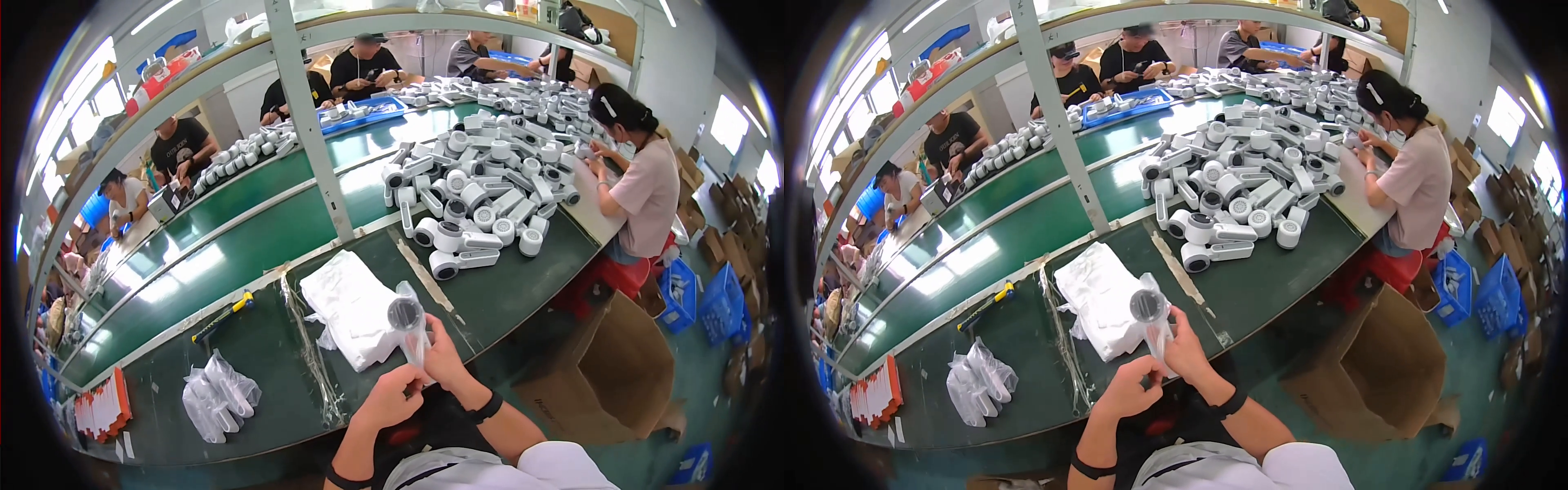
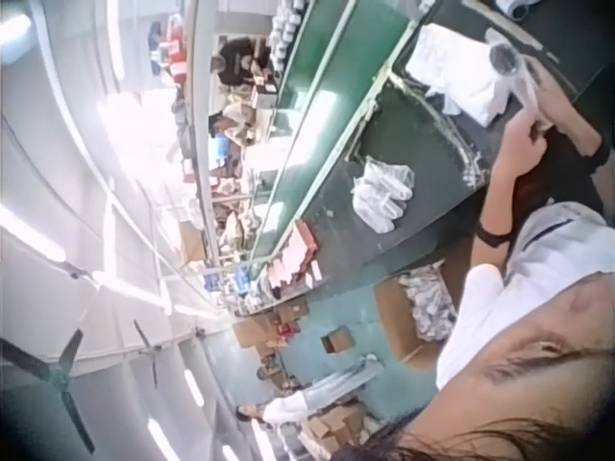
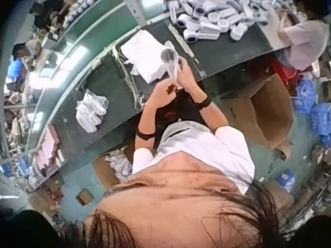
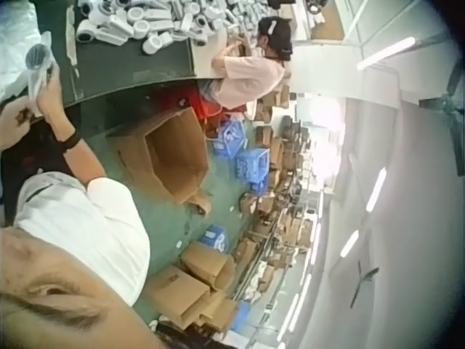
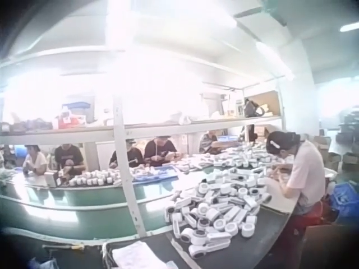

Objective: The person picks up a handheld fan, slides it into a plastic bag, and places the bagged fan into a cardboard box, repeating the process several times.

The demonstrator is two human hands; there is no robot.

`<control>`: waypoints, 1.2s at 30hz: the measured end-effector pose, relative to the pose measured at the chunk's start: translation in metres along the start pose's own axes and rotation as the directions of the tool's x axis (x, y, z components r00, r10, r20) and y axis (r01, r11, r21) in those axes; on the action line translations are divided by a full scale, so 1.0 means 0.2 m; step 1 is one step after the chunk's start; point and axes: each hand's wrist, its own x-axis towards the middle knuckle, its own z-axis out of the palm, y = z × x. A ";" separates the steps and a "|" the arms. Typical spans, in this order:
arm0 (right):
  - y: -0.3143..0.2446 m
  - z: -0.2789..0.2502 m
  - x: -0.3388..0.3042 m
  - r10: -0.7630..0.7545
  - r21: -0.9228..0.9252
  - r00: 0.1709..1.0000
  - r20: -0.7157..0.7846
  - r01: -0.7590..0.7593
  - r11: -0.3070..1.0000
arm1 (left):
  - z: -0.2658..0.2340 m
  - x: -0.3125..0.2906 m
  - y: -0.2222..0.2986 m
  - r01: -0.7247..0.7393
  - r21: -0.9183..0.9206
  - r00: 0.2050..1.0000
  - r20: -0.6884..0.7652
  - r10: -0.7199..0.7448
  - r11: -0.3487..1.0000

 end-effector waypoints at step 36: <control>0.01 0.10 -0.20 -0.857 -0.463 0.509 0.078 0.780 0.421 | -0.10 -0.07 -0.16 -0.062 -0.953 0.793 -0.227 -0.565 0.296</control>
